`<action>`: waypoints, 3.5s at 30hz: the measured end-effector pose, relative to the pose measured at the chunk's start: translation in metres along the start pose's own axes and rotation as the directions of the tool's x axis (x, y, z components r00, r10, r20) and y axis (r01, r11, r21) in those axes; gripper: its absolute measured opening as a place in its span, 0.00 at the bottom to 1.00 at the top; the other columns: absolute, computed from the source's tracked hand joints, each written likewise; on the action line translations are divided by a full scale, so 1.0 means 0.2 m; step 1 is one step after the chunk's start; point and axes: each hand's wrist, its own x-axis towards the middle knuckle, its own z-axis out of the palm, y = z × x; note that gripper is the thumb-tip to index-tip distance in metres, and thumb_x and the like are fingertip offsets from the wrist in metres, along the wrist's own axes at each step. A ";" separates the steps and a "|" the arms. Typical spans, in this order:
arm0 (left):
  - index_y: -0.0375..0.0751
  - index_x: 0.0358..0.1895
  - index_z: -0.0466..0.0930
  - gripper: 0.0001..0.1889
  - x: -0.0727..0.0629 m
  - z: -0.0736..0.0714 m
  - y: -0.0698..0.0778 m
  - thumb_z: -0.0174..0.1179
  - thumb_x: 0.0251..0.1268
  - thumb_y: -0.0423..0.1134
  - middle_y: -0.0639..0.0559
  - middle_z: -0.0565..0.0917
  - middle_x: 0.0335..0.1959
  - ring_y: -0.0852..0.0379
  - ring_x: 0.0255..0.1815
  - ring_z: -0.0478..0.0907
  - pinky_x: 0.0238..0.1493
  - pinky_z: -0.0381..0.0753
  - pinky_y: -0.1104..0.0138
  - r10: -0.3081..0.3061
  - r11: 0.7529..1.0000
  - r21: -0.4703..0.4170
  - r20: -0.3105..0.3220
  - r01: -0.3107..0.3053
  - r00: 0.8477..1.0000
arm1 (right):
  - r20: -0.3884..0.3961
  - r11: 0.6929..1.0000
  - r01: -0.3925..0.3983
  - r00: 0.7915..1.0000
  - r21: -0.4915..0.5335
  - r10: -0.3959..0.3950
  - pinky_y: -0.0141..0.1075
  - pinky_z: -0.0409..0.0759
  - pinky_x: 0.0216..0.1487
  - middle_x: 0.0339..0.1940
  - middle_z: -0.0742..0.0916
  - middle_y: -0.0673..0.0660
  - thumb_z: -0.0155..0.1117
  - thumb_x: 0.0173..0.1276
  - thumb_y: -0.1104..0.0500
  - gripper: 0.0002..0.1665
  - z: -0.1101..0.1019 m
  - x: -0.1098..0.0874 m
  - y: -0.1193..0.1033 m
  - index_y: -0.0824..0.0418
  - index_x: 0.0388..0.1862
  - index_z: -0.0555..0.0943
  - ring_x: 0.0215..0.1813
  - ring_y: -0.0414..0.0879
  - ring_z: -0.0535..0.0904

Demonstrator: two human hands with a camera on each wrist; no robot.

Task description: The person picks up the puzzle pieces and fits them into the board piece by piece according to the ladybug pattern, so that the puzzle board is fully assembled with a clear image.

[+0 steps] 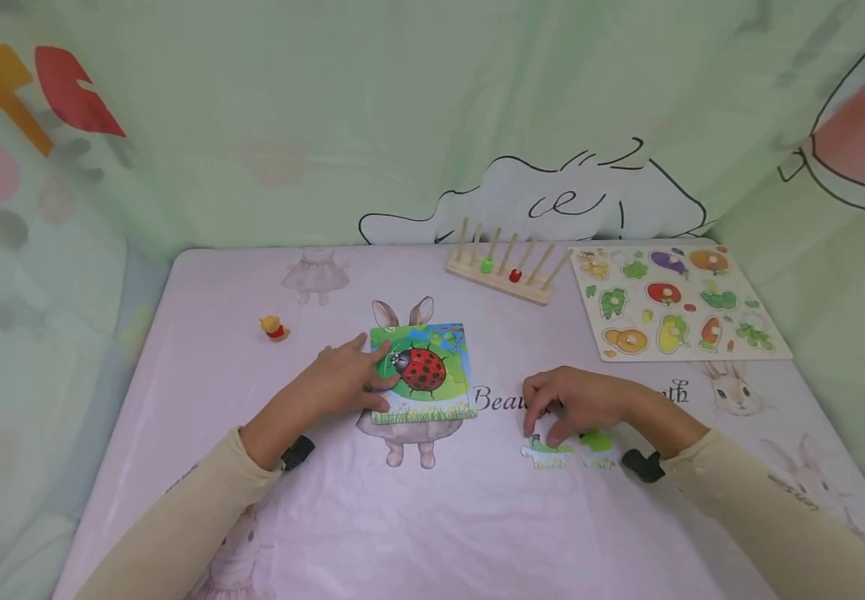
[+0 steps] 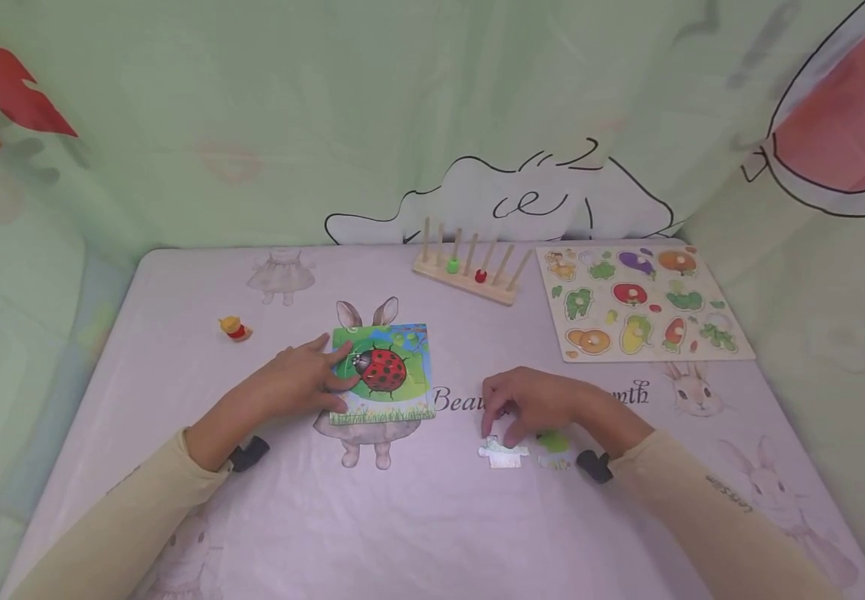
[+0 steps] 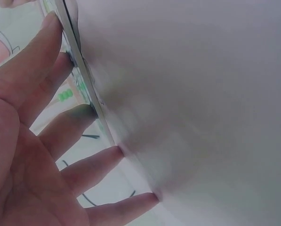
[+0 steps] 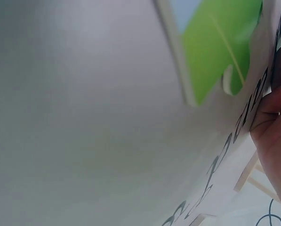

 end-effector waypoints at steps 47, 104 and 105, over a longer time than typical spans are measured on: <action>0.59 0.66 0.80 0.28 0.02 0.01 0.00 0.69 0.62 0.57 0.46 0.60 0.81 0.31 0.82 0.50 0.67 0.59 0.27 -0.007 0.999 -0.033 0.004 0.007 1.000 | -0.055 0.995 -0.003 0.998 0.095 0.008 0.34 0.81 0.42 0.40 0.84 0.48 0.70 0.70 0.60 0.08 -0.04 0.07 -0.07 0.52 0.45 0.82 0.41 0.44 0.79; 0.60 0.64 0.81 0.27 0.01 0.01 0.00 0.70 0.61 0.57 0.47 0.61 0.81 0.32 0.82 0.52 0.67 0.61 0.27 -0.014 0.999 -0.037 -0.019 0.013 1.000 | -0.309 0.959 -0.207 0.915 0.194 0.260 0.36 0.78 0.35 0.22 0.88 0.49 0.75 0.62 0.61 0.04 0.11 0.56 -0.36 0.56 0.35 0.86 0.26 0.43 0.85; 0.59 0.64 0.81 0.27 0.01 0.01 0.00 0.70 0.61 0.57 0.47 0.61 0.81 0.31 0.82 0.53 0.66 0.61 0.27 -0.012 0.999 -0.034 -0.020 0.012 1.000 | -0.316 0.959 -0.213 0.911 0.188 0.264 0.36 0.78 0.35 0.22 0.88 0.49 0.75 0.62 0.61 0.04 0.12 0.56 -0.36 0.56 0.34 0.87 0.26 0.43 0.85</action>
